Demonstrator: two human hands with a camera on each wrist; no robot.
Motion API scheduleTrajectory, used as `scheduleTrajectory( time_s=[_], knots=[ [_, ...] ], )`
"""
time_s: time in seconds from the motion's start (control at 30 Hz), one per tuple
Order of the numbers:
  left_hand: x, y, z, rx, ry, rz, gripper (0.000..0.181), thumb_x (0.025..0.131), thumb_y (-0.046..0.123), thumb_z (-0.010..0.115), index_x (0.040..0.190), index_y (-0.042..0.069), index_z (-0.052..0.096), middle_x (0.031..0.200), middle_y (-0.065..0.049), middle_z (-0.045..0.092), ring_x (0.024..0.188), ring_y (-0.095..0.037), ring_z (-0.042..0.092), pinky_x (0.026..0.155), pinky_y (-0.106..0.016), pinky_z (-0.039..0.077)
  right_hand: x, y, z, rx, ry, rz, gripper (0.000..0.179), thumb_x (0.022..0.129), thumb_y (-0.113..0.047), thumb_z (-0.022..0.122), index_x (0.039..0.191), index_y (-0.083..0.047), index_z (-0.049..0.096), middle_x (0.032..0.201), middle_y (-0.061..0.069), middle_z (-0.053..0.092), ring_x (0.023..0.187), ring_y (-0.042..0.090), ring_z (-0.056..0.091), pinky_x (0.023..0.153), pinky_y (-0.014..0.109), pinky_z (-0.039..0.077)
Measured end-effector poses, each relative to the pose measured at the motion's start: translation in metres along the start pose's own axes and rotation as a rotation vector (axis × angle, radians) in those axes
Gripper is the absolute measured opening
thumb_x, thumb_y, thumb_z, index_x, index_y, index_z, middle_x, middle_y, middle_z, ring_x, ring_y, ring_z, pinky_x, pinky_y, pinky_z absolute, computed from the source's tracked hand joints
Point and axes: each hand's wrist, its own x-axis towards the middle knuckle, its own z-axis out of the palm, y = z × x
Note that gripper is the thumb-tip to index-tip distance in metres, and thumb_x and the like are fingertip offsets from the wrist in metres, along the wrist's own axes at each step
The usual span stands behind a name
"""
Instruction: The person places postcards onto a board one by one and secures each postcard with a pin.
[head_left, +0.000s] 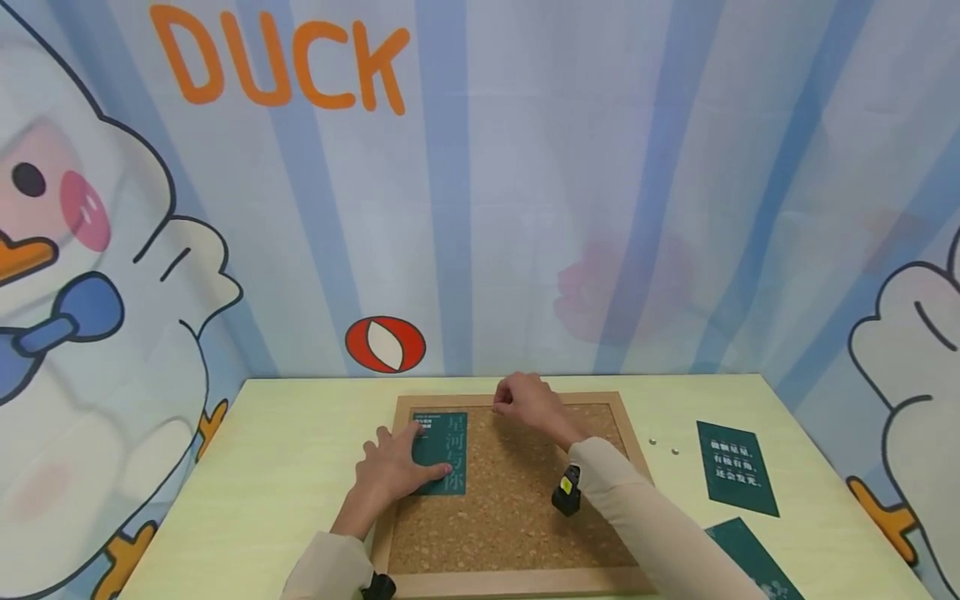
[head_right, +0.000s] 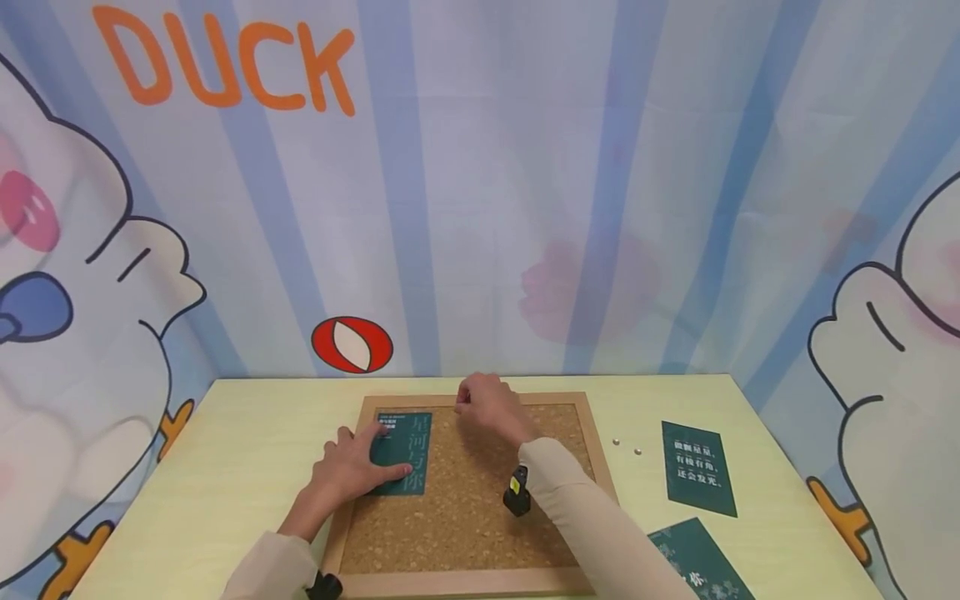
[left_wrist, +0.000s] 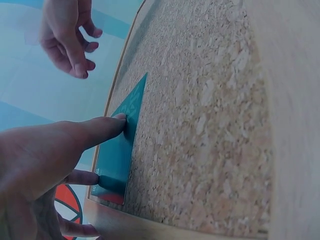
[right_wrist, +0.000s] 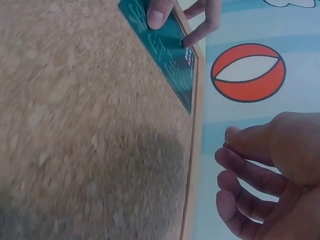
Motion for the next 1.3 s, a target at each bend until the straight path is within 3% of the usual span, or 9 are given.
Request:
scheduleTrajectory(
  time_s=[0.5, 0.83, 1.13, 1.3],
  knots=[
    [0.0, -0.002, 0.003, 0.003, 0.01, 0.002, 0.093, 0.077, 0.062, 0.085, 0.15, 0.014, 0.052, 0.134, -0.03, 0.048, 0.117, -0.049, 0.048, 0.09, -0.069, 0.047, 0.024, -0.008, 0.036, 0.041, -0.047, -0.024, 0.009, 0.097, -0.011, 0.073, 0.089, -0.009, 0.076, 0.087, 0.002, 0.071, 0.076, 0.017, 0.065, 0.07, 0.039, 0.055],
    [-0.003, -0.002, 0.0, -0.001, 0.016, 0.019, 0.091, 0.078, 0.061, 0.085, 0.149, 0.013, 0.053, 0.13, -0.03, 0.049, 0.115, -0.049, 0.048, 0.087, -0.068, 0.048, 0.034, -0.013, 0.049, 0.082, -0.046, 0.006, 0.012, 0.098, -0.012, 0.072, 0.087, -0.008, 0.076, 0.077, -0.002, 0.067, 0.069, 0.015, 0.056, 0.064, 0.031, 0.047],
    [-0.001, -0.003, 0.002, 0.003, 0.019, 0.012, 0.091, 0.078, 0.061, 0.085, 0.149, 0.014, 0.054, 0.13, -0.03, 0.049, 0.115, -0.049, 0.048, 0.087, -0.069, 0.047, 0.039, -0.009, 0.054, 0.213, -0.015, 0.127, 0.016, 0.096, -0.012, 0.072, 0.083, -0.005, 0.078, 0.073, 0.0, 0.066, 0.063, 0.015, 0.053, 0.057, 0.027, 0.041],
    [-0.001, -0.002, 0.003, -0.002, 0.019, 0.006, 0.092, 0.078, 0.061, 0.085, 0.15, 0.014, 0.053, 0.131, -0.03, 0.048, 0.116, -0.049, 0.048, 0.088, -0.069, 0.047, 0.043, -0.011, 0.055, 0.263, -0.015, 0.21, 0.025, 0.095, -0.011, 0.072, 0.071, -0.003, 0.073, 0.062, -0.001, 0.059, 0.055, 0.015, 0.046, 0.053, 0.029, 0.036]
  ],
)
